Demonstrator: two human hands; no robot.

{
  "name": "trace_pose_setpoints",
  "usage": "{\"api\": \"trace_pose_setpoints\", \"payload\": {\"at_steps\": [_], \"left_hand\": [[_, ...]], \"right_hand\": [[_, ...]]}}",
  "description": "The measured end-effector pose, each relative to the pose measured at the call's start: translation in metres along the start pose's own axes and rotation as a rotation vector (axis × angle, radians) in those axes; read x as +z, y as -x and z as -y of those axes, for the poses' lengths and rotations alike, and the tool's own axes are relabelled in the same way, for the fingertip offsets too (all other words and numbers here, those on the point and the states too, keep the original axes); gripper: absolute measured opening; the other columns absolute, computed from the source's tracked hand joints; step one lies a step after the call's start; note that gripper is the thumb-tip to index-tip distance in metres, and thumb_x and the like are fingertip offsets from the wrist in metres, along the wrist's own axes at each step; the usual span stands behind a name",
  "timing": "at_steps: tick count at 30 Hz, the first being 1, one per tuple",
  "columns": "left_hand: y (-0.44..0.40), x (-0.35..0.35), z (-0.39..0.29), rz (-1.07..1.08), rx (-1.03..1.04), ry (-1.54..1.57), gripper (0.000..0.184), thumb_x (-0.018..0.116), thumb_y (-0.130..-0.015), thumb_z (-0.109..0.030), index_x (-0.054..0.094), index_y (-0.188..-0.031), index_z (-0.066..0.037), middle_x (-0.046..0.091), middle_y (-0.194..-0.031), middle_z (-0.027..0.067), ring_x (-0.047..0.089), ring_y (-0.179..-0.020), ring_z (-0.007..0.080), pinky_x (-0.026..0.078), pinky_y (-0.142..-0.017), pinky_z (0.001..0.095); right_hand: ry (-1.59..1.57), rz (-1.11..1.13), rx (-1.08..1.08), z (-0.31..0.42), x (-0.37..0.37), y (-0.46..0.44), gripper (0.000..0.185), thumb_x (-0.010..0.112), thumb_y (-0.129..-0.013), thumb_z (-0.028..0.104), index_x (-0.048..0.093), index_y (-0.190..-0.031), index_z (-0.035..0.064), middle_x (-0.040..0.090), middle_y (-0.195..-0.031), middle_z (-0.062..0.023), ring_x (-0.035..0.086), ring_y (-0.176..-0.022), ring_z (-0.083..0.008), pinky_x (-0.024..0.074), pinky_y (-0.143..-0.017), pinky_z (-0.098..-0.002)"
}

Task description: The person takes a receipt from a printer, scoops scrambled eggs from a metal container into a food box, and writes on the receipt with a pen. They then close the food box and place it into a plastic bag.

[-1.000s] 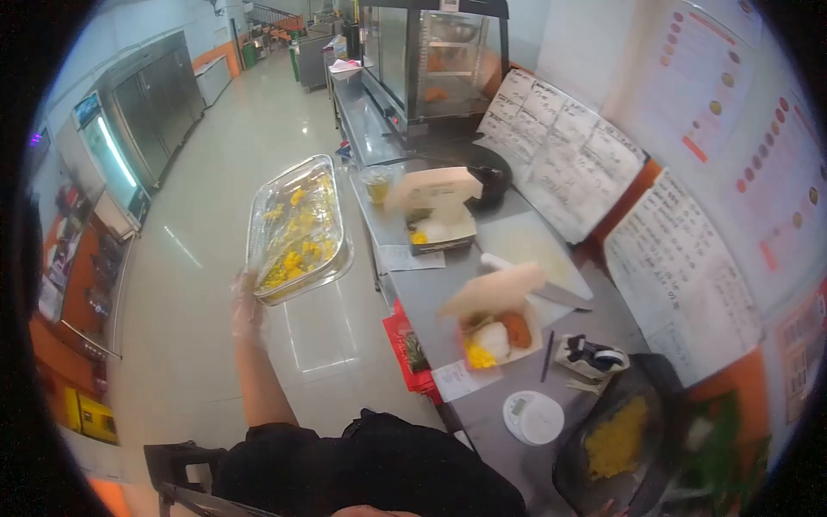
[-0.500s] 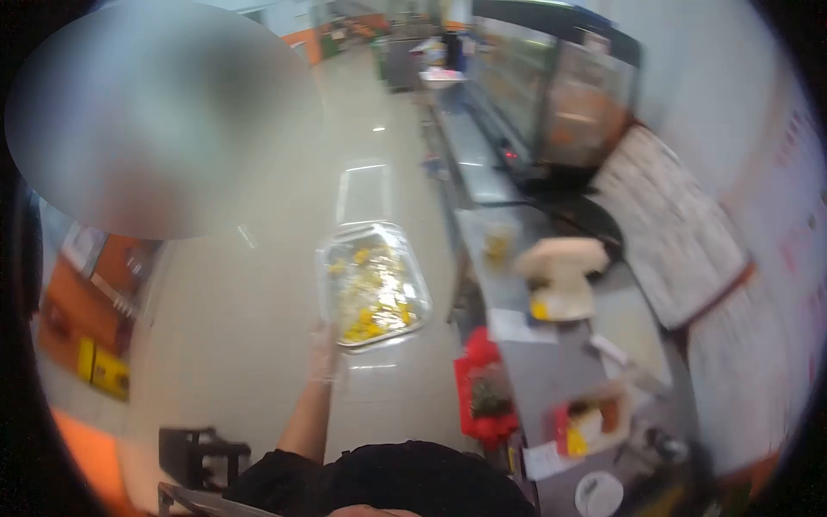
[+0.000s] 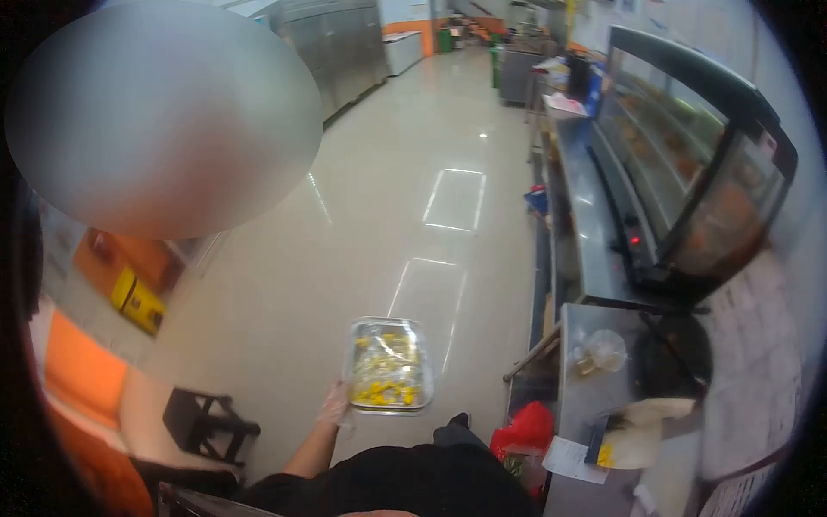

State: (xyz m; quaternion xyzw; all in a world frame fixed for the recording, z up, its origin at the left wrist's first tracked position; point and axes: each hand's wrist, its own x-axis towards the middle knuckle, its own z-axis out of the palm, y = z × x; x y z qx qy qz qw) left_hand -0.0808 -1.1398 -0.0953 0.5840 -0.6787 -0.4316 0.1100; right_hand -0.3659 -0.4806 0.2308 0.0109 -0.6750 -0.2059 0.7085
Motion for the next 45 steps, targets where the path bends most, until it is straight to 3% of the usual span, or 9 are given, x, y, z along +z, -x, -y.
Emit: {"api": "trace_pose_setpoints", "payload": {"at_steps": [2, 8, 11, 21, 32, 36, 38, 42, 45], "left_hand": [[-0.042, -0.016, 0.017, -0.176, 0.291, -0.209, 0.043, 0.046, -0.088, -0.036, 0.051, -0.114, -0.002, 0.062, -0.095, 0.0234, 0.06, -0.089, 0.0358, 0.047, -0.076, 0.047], [-0.097, -0.056, -0.092, -0.316, 0.061, -0.368, 0.036, 0.051, -0.089, -0.027, 0.059, -0.114, -0.003, 0.059, -0.113, 0.0162, 0.052, -0.111, 0.0317, 0.042, -0.097, 0.0397], [-0.183, -0.046, -0.028, -0.462, 0.142, -0.393, 0.032, 0.049, -0.09, -0.022, 0.058, -0.114, -0.001, 0.06, -0.111, 0.0163, 0.054, -0.109, 0.0302, 0.044, -0.094, 0.0386], [-0.437, 0.01, -0.21, -0.44, 0.089, -0.194, 0.039, 0.049, -0.09, -0.027, 0.056, -0.117, 0.0, 0.059, -0.112, 0.0206, 0.056, -0.098, 0.032, 0.045, -0.087, 0.0404], [-0.72, 0.301, -0.654, 0.45, 0.491, 0.79, 0.054, 0.058, -0.09, -0.039, 0.038, -0.127, -0.005, 0.052, -0.105, 0.0084, 0.052, -0.09, 0.0203, 0.046, -0.074, 0.0375], [-0.752, 0.43, -0.808, 0.511, 0.497, 0.849, 0.052, 0.056, -0.091, -0.03, 0.035, -0.13, -0.003, 0.053, -0.113, 0.012, 0.054, -0.098, 0.024, 0.046, -0.08, 0.0418], [-0.819, 0.509, -0.854, 0.323, 0.921, 0.443, 0.031, 0.056, -0.088, -0.033, 0.055, -0.103, -0.005, 0.058, -0.093, 0.0079, 0.056, -0.09, 0.026, 0.052, -0.073, 0.0374], [-0.813, 0.598, -0.969, 0.582, 0.192, 1.059, 0.014, 0.046, -0.092, -0.017, 0.054, -0.085, -0.008, 0.053, -0.078, 0.0071, 0.053, -0.075, 0.0193, 0.047, -0.071, 0.0324], [-0.794, 0.638, -1.02, 0.492, 0.512, 0.911, 0.015, 0.043, -0.092, -0.016, 0.053, -0.083, -0.008, 0.051, -0.075, 0.0077, 0.051, -0.067, 0.0171, 0.045, -0.065, 0.0334]], "right_hand": [[0.009, 0.027, 0.003, 0.028, 0.033, -0.022, 0.038, 0.054, -0.089, 0.018, 0.046, -0.124, 0.0046, 0.037, -0.12, -0.0201, 0.037, -0.108, -0.0361, 0.0297, -0.091, -0.0499], [0.044, 0.091, 0.055, 0.091, 0.126, -0.052, 0.033, 0.056, -0.089, 0.016, 0.05, -0.119, 0.0024, 0.045, -0.113, -0.0197, 0.044, -0.101, -0.0335, 0.0349, -0.086, -0.0453], [0.057, 0.134, 0.055, 0.131, 0.162, -0.068, 0.031, 0.057, -0.089, 0.015, 0.052, -0.116, 0.0012, 0.048, -0.109, -0.0195, 0.047, -0.097, -0.0323, 0.0375, -0.083, -0.043], [0.281, 0.251, 0.032, 0.26, 0.194, -0.109, 0.024, 0.06, -0.089, 0.011, 0.059, -0.108, -0.0025, 0.06, -0.098, -0.0188, 0.06, -0.085, -0.028, 0.0463, -0.075, -0.0354], [0.501, 0.444, -0.035, 0.394, 0.183, -0.165, 0.02, 0.057, -0.091, 0.005, 0.062, -0.106, -0.0061, 0.066, -0.101, -0.0195, 0.065, -0.088, -0.0272, 0.051, -0.076, -0.0333], [0.487, 0.487, -0.045, 0.443, 0.197, -0.159, 0.02, 0.054, -0.092, 0.003, 0.061, -0.108, -0.0068, 0.065, -0.106, -0.0202, 0.065, -0.095, -0.0283, 0.0507, -0.079, -0.0348], [0.638, 0.296, 0.218, 0.504, 0.245, -0.166, 0.018, 0.052, -0.092, 0.001, 0.063, -0.106, -0.0059, 0.065, -0.102, -0.0198, 0.065, -0.091, -0.0308, 0.0507, -0.078, -0.0359], [0.159, 0.295, 0.008, 0.553, 0.329, -0.165, 0.029, 0.056, -0.087, -0.006, 0.059, -0.115, 0.0018, 0.059, -0.109, -0.0164, 0.059, -0.099, -0.0292, 0.0494, -0.08, -0.0379], [0.32, 0.517, -0.123, 0.599, 0.368, -0.168, 0.036, 0.055, -0.086, -0.01, 0.055, -0.119, 0.0037, 0.052, -0.119, -0.015, 0.054, -0.109, -0.0293, 0.049, -0.083, -0.0385]]}}
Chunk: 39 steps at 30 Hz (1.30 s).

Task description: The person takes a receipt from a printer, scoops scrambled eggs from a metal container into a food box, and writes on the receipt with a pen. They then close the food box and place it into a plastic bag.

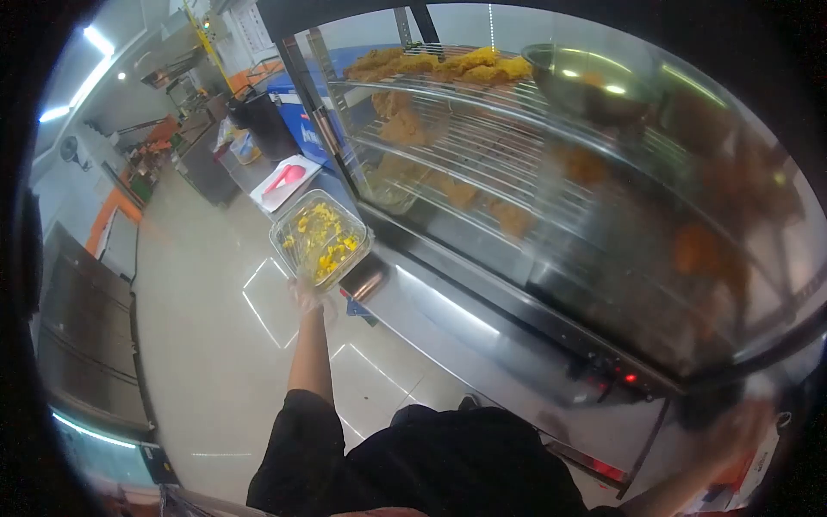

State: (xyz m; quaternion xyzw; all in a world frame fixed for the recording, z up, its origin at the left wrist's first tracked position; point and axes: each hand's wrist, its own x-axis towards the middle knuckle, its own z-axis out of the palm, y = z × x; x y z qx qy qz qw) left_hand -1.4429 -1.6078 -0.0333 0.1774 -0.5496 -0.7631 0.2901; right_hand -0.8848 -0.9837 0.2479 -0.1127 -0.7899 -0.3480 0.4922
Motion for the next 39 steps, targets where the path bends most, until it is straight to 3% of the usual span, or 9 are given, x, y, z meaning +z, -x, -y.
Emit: {"api": "trace_pose_setpoints", "payload": {"at_steps": [9, 16, 21, 26, 30, 33, 36, 37, 39], "left_hand": [[-0.224, -0.045, 0.125, 0.258, 0.602, -1.309, 0.036, 0.048, -0.091, -0.026, 0.059, -0.112, 0.0, 0.063, -0.105, 0.0197, 0.06, -0.101, 0.0308, 0.047, -0.086, 0.0437], [-0.24, -0.078, 0.12, 0.756, 0.343, -0.226, 0.054, 0.039, -0.095, -0.034, 0.034, -0.138, -0.001, 0.037, -0.141, 0.0192, 0.047, -0.119, 0.0415, 0.042, -0.097, 0.0531], [-0.152, -0.149, 0.144, 0.879, 0.694, -1.285, 0.045, 0.042, -0.092, -0.042, 0.052, -0.114, -0.004, 0.051, -0.117, 0.0177, 0.054, -0.105, 0.0365, 0.046, -0.085, 0.0485], [-0.064, -0.172, 0.229, 2.523, 1.094, -1.66, 0.049, 0.046, -0.089, -0.05, 0.07, -0.091, -0.008, 0.065, -0.094, 0.0163, 0.062, -0.09, 0.0315, 0.05, -0.074, 0.0439], [0.047, -0.1, 0.233, 2.366, 1.075, -1.354, 0.037, 0.053, -0.085, -0.041, 0.067, -0.073, -0.009, 0.065, -0.077, 0.0107, 0.062, -0.07, 0.0303, 0.048, -0.06, 0.0422], [0.115, -0.07, 0.239, 2.45, 0.41, -0.8, 0.034, 0.052, -0.088, -0.037, 0.066, -0.085, -0.005, 0.066, -0.083, 0.0113, 0.063, -0.074, 0.031, 0.05, -0.064, 0.0415], [0.177, -0.053, 0.23, 2.561, 0.814, -0.785, 0.028, 0.053, -0.088, -0.028, 0.065, -0.099, -0.006, 0.066, -0.094, 0.0149, 0.063, -0.087, 0.0325, 0.051, -0.075, 0.0436], [0.201, -0.057, 0.238, 2.278, 1.598, -0.151, 0.028, 0.053, -0.088, -0.025, 0.064, -0.104, -0.006, 0.066, -0.098, 0.0162, 0.063, -0.091, 0.0329, 0.051, -0.079, 0.0443], [0.227, -0.048, 0.211, 2.697, 0.942, -0.953, 0.029, 0.052, -0.088, -0.026, 0.063, -0.108, -0.008, 0.062, -0.105, 0.0167, 0.06, -0.098, 0.0321, 0.048, -0.084, 0.0437]], "right_hand": [[-0.205, 0.165, 0.372, 0.092, -0.035, -0.015, 0.031, 0.055, -0.086, -0.002, 0.057, -0.117, 0.0042, 0.053, -0.115, -0.0145, 0.055, -0.105, -0.0286, 0.0488, -0.082, -0.0329], [-0.122, 0.303, 0.289, 0.246, -0.097, -0.121, 0.034, 0.057, -0.059, 0.0, 0.062, -0.091, 0.0087, 0.055, -0.094, -0.0125, 0.054, -0.081, -0.0282, 0.0443, -0.067, -0.0384], [-0.355, 0.682, 0.577, 0.333, -0.109, -0.05, 0.031, 0.056, -0.068, 0.004, 0.06, -0.098, 0.0094, 0.058, -0.1, -0.0088, 0.057, -0.088, -0.0289, 0.0475, -0.075, -0.0402], [-0.213, 1.267, 1.33, 0.433, -0.251, 0.171, 0.032, 0.049, -0.078, 0.0, 0.058, -0.108, 0.0057, 0.059, -0.103, -0.0165, 0.057, -0.097, -0.0345, 0.0473, -0.083, -0.0421], [0.394, 1.332, 2.226, 0.565, -0.482, 0.321, 0.029, 0.051, -0.09, 0.024, 0.064, -0.109, 0.0057, 0.065, -0.1, -0.019, 0.062, -0.098, -0.0295, 0.049, -0.083, -0.0404], [-0.539, 1.641, 1.713, 0.634, -0.615, 0.322, 0.022, 0.056, -0.085, 0.024, 0.066, -0.095, 0.0086, 0.065, -0.098, -0.0151, 0.062, -0.095, -0.0285, 0.0504, -0.083, -0.038], [-0.526, 1.485, 2.262, 0.688, -0.63, 0.36, 0.026, 0.055, -0.087, 0.026, 0.063, -0.101, 0.0062, 0.065, -0.098, -0.0159, 0.062, -0.093, -0.0278, 0.0512, -0.08, -0.0387], [-0.52, 1.394, 2.387, 0.698, -0.631, 0.375, 0.027, 0.055, -0.088, 0.026, 0.063, -0.103, 0.0054, 0.064, -0.098, -0.0162, 0.063, -0.092, -0.0276, 0.0514, -0.078, -0.039], [-0.688, 1.174, 2.518, 0.732, -0.65, 0.454, 0.03, 0.054, -0.089, 0.027, 0.061, -0.107, 0.0038, 0.064, -0.099, -0.0167, 0.063, -0.091, -0.0272, 0.0519, -0.076, -0.0395]]}}
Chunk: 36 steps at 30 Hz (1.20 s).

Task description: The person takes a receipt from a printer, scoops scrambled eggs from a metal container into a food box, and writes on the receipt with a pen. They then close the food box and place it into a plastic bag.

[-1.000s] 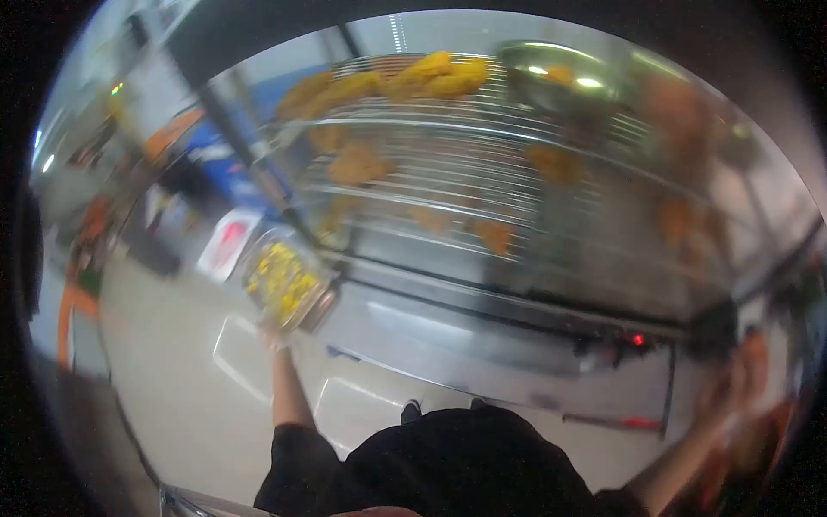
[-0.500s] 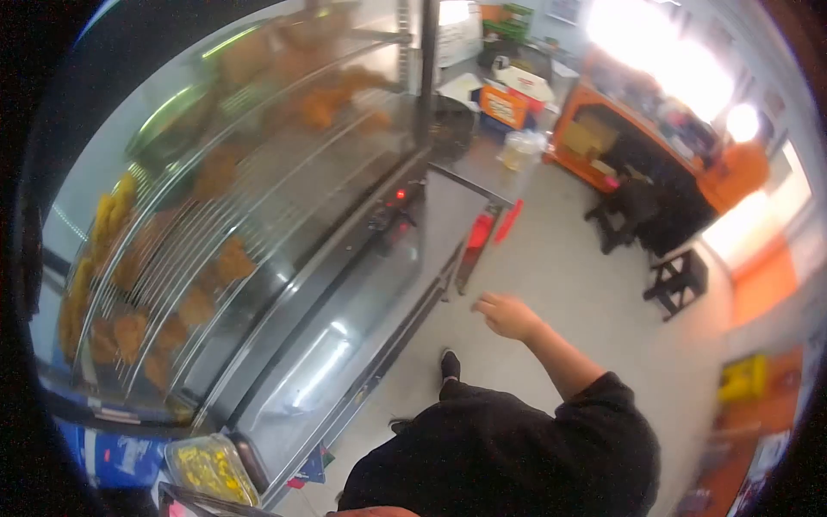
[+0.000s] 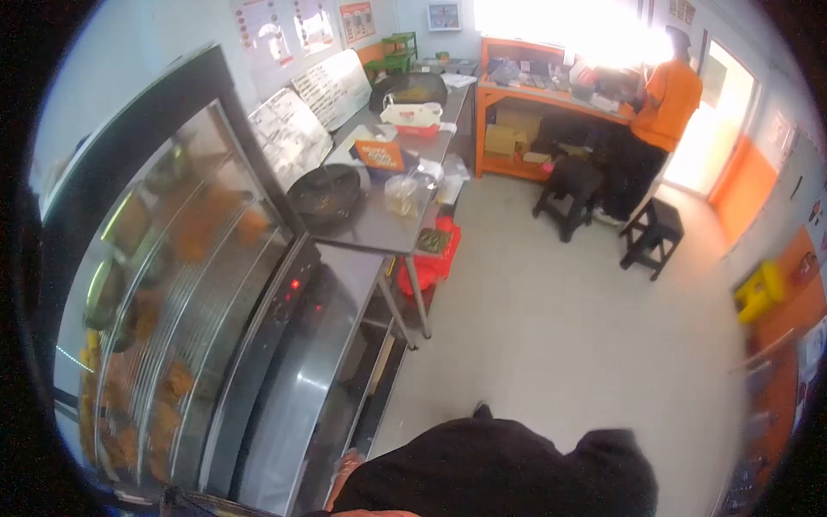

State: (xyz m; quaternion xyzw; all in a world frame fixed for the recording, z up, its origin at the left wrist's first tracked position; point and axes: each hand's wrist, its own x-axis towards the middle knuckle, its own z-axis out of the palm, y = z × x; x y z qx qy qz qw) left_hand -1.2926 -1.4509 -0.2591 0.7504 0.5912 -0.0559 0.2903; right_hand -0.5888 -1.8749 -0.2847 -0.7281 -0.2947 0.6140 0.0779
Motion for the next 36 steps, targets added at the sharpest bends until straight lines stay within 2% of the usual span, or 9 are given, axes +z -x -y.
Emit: {"api": "trace_pose_setpoints", "payload": {"at_steps": [2, 3, 7, 9, 13, 19, 30, 33, 36], "left_hand": [[-0.017, -0.007, -0.035, 0.148, 0.028, -0.037, 0.031, 0.051, -0.089, -0.027, 0.061, -0.112, -0.01, 0.059, -0.113, 0.0172, 0.057, -0.105, 0.0313, 0.045, -0.089, 0.0431], [-0.028, -0.005, -0.05, 0.202, 0.082, -0.075, 0.032, 0.051, -0.089, -0.028, 0.06, -0.114, -0.01, 0.057, -0.116, 0.0174, 0.055, -0.109, 0.0309, 0.044, -0.091, 0.0428], [-0.061, -0.002, -0.115, 0.166, 0.647, -0.018, 0.037, 0.049, -0.09, -0.03, 0.056, -0.123, -0.014, 0.05, -0.131, 0.0184, 0.048, -0.123, 0.0293, 0.038, -0.1, 0.0416], [-0.158, 0.033, -0.183, 0.461, 0.201, -0.24, 0.046, 0.05, -0.087, -0.032, 0.051, -0.128, -0.01, 0.048, -0.134, 0.0161, 0.045, -0.124, 0.0343, 0.038, -0.1, 0.0483], [-0.231, 0.033, -0.325, 0.365, 0.299, 0.809, 0.059, 0.053, -0.092, -0.04, 0.037, -0.138, -0.008, 0.041, -0.14, 0.0145, 0.041, -0.127, 0.0298, 0.031, -0.105, 0.0437], [-0.265, -0.049, -0.62, 0.283, -0.127, 1.247, 0.039, 0.059, -0.088, -0.034, 0.052, -0.119, -0.012, 0.056, -0.101, 0.0056, 0.055, -0.092, 0.0158, 0.049, -0.071, 0.0357], [-0.314, -0.152, -0.7, -0.004, 0.652, 1.197, 0.035, 0.048, -0.096, -0.016, 0.045, -0.128, -0.005, 0.051, -0.129, 0.0102, 0.051, -0.119, 0.0218, 0.042, -0.098, 0.03], [-0.304, -0.21, -0.653, -0.144, 0.756, 0.631, 0.048, 0.05, -0.095, -0.018, 0.036, -0.139, -0.005, 0.044, -0.137, 0.0137, 0.048, -0.122, 0.0213, 0.04, -0.1, 0.0308], [-0.278, -0.264, -0.58, 0.347, 0.726, 0.75, 0.057, 0.053, -0.094, -0.022, 0.028, -0.144, -0.006, 0.035, -0.145, 0.0156, 0.042, -0.128, 0.0241, 0.036, -0.104, 0.0321]], "right_hand": [[-0.466, 0.449, -0.357, -0.046, -0.033, -0.069, 0.033, 0.054, -0.09, 0.028, 0.059, -0.111, 0.0022, 0.064, -0.099, -0.0172, 0.063, -0.09, -0.0267, 0.0525, -0.074, -0.04], [-0.167, -0.069, -0.008, -0.021, -0.03, -0.028, 0.032, 0.053, -0.09, 0.026, 0.059, -0.11, 0.0033, 0.064, -0.097, -0.0153, 0.062, -0.084, -0.0259, 0.0513, -0.069, -0.0391], [-0.541, -0.501, 0.087, 0.09, -0.064, -0.012, 0.027, 0.053, -0.086, 0.021, 0.059, -0.109, 0.0078, 0.063, -0.091, -0.0095, 0.059, -0.068, -0.0221, 0.0471, -0.055, -0.0361], [-0.606, -0.55, 0.067, 0.134, -0.099, -0.028, 0.029, 0.054, -0.084, 0.02, 0.059, -0.111, 0.0091, 0.063, -0.091, -0.0096, 0.058, -0.068, -0.0209, 0.0467, -0.056, -0.036], [-0.246, -0.399, -0.406, 0.302, -0.135, -0.028, 0.041, 0.062, -0.084, 0.026, 0.055, -0.119, 0.005, 0.058, -0.119, -0.0131, 0.058, -0.103, -0.0248, 0.0459, -0.089, -0.0368], [-0.103, -0.302, -0.84, 0.508, -0.158, -0.023, 0.053, 0.069, -0.083, 0.03, 0.044, -0.119, 0.0015, 0.057, -0.105, -0.0194, 0.059, -0.09, -0.0265, 0.0475, -0.078, -0.0366], [-0.085, -0.786, -0.948, 0.596, -0.312, -0.107, 0.017, 0.049, -0.085, 0.0, 0.048, -0.102, 0.0005, 0.058, -0.087, -0.022, 0.061, -0.084, -0.0352, 0.047, -0.074, -0.0414], [-0.058, -0.884, -1.061, 0.627, -0.318, -0.142, 0.012, 0.046, -0.087, 0.0, 0.046, -0.099, 0.001, 0.053, -0.078, -0.0156, 0.055, -0.071, -0.0342, 0.0458, -0.069, -0.0405], [-0.169, -1.02, -1.16, 0.664, -0.353, -0.188, 0.017, 0.046, -0.087, 0.001, 0.049, -0.104, 0.0029, 0.043, -0.07, -0.0038, 0.046, -0.059, -0.0221, 0.0431, -0.057, -0.0341]]}}
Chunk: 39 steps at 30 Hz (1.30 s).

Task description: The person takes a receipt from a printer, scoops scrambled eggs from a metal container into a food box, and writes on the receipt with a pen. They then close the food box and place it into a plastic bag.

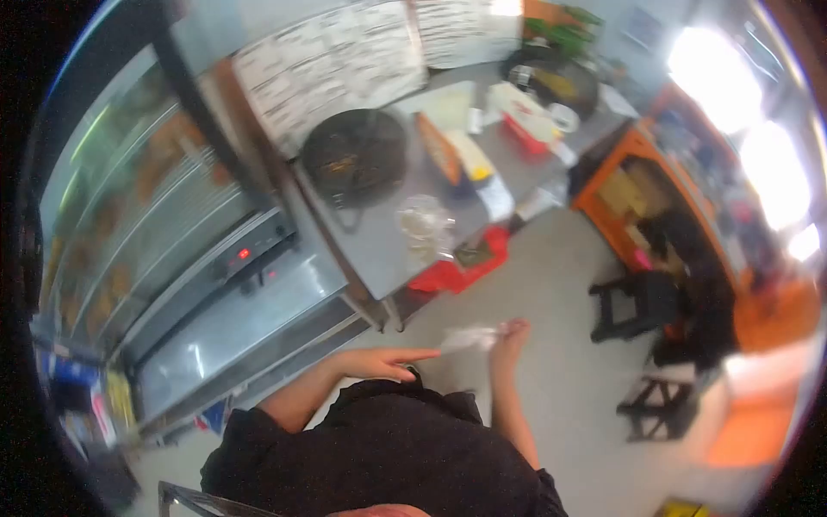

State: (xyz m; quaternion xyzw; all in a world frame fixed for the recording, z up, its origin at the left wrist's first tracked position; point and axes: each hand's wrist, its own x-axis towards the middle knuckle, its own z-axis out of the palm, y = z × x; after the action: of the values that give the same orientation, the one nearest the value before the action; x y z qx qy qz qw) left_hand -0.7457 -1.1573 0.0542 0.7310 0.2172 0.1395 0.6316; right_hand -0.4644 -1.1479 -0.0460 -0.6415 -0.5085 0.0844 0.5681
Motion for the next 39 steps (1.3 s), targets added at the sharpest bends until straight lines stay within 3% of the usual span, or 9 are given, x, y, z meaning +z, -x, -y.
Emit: {"api": "trace_pose_setpoints", "payload": {"at_steps": [4, 8, 12, 15, 17, 20, 26, 30, 39], "left_hand": [[0.075, -0.018, 0.022, -0.853, -0.052, 0.23, 0.074, 0.063, -0.088, -0.03, 0.023, -0.146, -0.006, 0.025, -0.149, 0.0178, 0.035, -0.133, 0.027, 0.027, -0.109, 0.0339], [0.062, 0.016, 0.032, -0.701, -0.214, 0.1, 0.059, 0.061, -0.089, -0.03, 0.039, -0.138, -0.005, 0.049, -0.13, 0.0177, 0.048, -0.117, 0.0231, 0.035, -0.101, 0.0311], [0.155, -0.022, 0.084, -1.51, -0.292, 0.435, 0.046, 0.035, -0.096, -0.042, 0.052, -0.12, -0.006, 0.058, -0.101, 0.0078, 0.055, -0.092, 0.0188, 0.045, -0.08, 0.0307], [0.252, -0.063, 0.095, -2.064, -0.268, 0.521, 0.061, 0.047, -0.087, -0.029, 0.023, -0.138, -0.005, 0.045, -0.123, 0.0138, 0.05, -0.106, 0.023, 0.043, -0.089, 0.0369], [0.318, -0.091, 0.163, -2.134, -0.273, 0.118, 0.061, 0.05, -0.083, -0.021, 0.031, -0.139, -0.009, 0.041, -0.129, 0.0152, 0.045, -0.114, 0.031, 0.039, -0.095, 0.0448], [0.322, -0.118, 0.155, -1.813, -0.893, -0.691, 0.051, 0.056, -0.078, -0.016, 0.051, -0.129, -0.015, 0.04, -0.13, 0.0176, 0.041, -0.115, 0.0384, 0.037, -0.095, 0.052], [0.289, -0.13, 0.124, -1.713, -1.289, -0.905, 0.034, 0.054, -0.083, -0.016, 0.064, -0.116, -0.018, 0.049, -0.116, 0.0181, 0.047, -0.105, 0.0397, 0.039, -0.084, 0.0523], [0.31, -0.156, 0.161, -1.845, -0.808, -1.355, 0.02, 0.05, -0.087, -0.012, 0.063, -0.097, 0.0, 0.061, -0.095, 0.0238, 0.058, -0.089, 0.0406, 0.044, -0.074, 0.05], [0.31, -0.161, 0.153, -1.853, -0.994, -0.941, 0.044, 0.048, -0.094, -0.034, 0.057, -0.116, 0.003, 0.056, -0.12, 0.0227, 0.051, -0.113, 0.038, 0.038, -0.097, 0.0465]], "right_hand": [[-0.454, 0.887, 0.551, 0.06, 0.036, -0.029, 0.03, 0.042, -0.091, 0.003, 0.054, -0.118, 0.0083, 0.042, -0.073, 0.0033, 0.041, -0.057, -0.0053, 0.0333, -0.047, -0.0194], [-0.508, 1.209, -0.117, 0.101, 0.12, 0.024, 0.025, 0.053, -0.084, -0.002, 0.063, -0.107, 0.0045, 0.052, -0.081, -0.0018, 0.05, -0.069, -0.0083, 0.0438, -0.06, -0.0231], [-0.503, 1.588, -0.17, 0.172, 0.135, 0.021, 0.028, 0.057, -0.084, 0.004, 0.06, -0.112, 0.0047, 0.057, -0.096, -0.0099, 0.057, -0.076, -0.0177, 0.0477, -0.07, -0.0298], [-0.492, 1.74, -0.293, 0.201, 0.169, 0.021, 0.036, 0.057, -0.082, 0.002, 0.056, -0.118, 0.0062, 0.052, -0.111, -0.0113, 0.058, -0.085, -0.0258, 0.0496, -0.074, -0.0348], [-0.381, 1.545, -0.921, 0.192, 0.23, 0.036, 0.042, 0.057, -0.08, 0.003, 0.052, -0.121, 0.0053, 0.049, -0.119, -0.0133, 0.056, -0.098, -0.031, 0.0489, -0.082, -0.0401], [-0.139, 1.525, -1.066, 0.214, 0.309, 0.052, 0.04, 0.056, -0.08, 0.006, 0.053, -0.119, 0.0029, 0.047, -0.128, -0.0137, 0.052, -0.109, -0.0334, 0.0452, -0.092, -0.0431], [0.134, 1.466, -1.218, 0.275, 0.396, 0.061, 0.031, 0.048, -0.087, 0.016, 0.051, -0.117, 0.0067, 0.054, -0.117, -0.0122, 0.056, -0.103, -0.03, 0.0509, -0.084, -0.0409], [0.037, 1.23, -1.475, 0.264, 0.424, 0.085, 0.022, 0.051, -0.084, 0.018, 0.059, -0.104, 0.0127, 0.055, -0.112, -0.0063, 0.055, -0.107, -0.0245, 0.0522, -0.082, -0.0396], [-0.256, 1.326, -1.291, 0.246, 0.417, 0.087, 0.022, 0.048, -0.085, 0.023, 0.06, -0.087, 0.0052, 0.061, -0.096, -0.012, 0.059, -0.095, -0.0297, 0.0487, -0.078, -0.0442]]}}
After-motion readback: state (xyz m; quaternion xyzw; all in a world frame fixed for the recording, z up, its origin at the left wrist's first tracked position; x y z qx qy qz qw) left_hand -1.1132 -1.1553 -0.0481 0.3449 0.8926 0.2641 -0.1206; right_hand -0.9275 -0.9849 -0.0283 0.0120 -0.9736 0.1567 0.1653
